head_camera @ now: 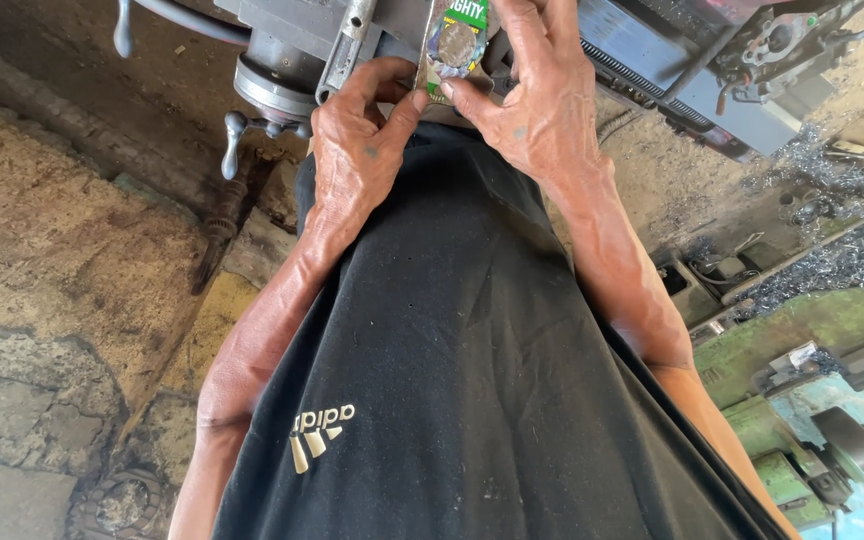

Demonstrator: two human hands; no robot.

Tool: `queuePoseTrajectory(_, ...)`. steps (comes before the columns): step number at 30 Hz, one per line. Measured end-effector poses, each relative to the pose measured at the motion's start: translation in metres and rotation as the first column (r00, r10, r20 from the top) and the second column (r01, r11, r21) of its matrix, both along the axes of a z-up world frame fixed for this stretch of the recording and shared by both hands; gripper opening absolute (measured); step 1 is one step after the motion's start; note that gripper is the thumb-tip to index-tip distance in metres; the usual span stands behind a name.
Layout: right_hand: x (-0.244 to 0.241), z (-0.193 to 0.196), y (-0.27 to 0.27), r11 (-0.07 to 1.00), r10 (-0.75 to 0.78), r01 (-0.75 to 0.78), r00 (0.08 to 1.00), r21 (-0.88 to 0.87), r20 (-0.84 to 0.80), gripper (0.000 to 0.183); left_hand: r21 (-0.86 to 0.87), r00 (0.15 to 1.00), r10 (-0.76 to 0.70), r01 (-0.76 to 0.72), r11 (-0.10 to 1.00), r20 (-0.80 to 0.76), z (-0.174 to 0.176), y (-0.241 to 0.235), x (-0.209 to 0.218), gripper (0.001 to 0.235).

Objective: Cutting a gasket from a template using scissors and applying sealant to a gasket on a lathe component.

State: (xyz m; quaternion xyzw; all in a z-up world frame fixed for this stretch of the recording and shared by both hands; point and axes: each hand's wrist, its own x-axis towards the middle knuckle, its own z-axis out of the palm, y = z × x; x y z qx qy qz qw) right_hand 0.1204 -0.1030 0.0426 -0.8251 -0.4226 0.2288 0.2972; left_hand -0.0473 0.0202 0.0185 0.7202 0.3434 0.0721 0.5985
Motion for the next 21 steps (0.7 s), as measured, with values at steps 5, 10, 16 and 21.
queuePoseTrajectory(5, 0.000, -0.004, -0.001, 0.999, -0.013, 0.013, 1.000, -0.032, 0.001, 0.080, -0.046, 1.000, 0.019, -0.020, 0.999, -0.020, -0.005, -0.003, 0.002, 0.025)
queuePoseTrajectory(10, -0.002, -0.007, 0.000, 0.998, -0.035, 0.037, 0.998, -0.041, 0.050, 0.076, -0.033, 1.000, 0.022, -0.022, 0.999, 0.012, -0.019, -0.007, -0.005, 0.028)
queuePoseTrajectory(16, -0.003, -0.020, -0.003, 0.998, -0.053, 0.055, 0.996, -0.031, 0.066, 0.081, -0.066, 0.999, 0.033, -0.033, 0.997, 0.006, -0.015, -0.006, -0.004, 0.027)
queuePoseTrajectory(21, -0.006, -0.036, -0.014, 0.999, -0.045, 0.046, 0.997, -0.018, 0.070, 0.082, -0.008, 1.000, 0.001, -0.001, 1.000, -0.021, 0.000, -0.003, 0.001, 0.031)
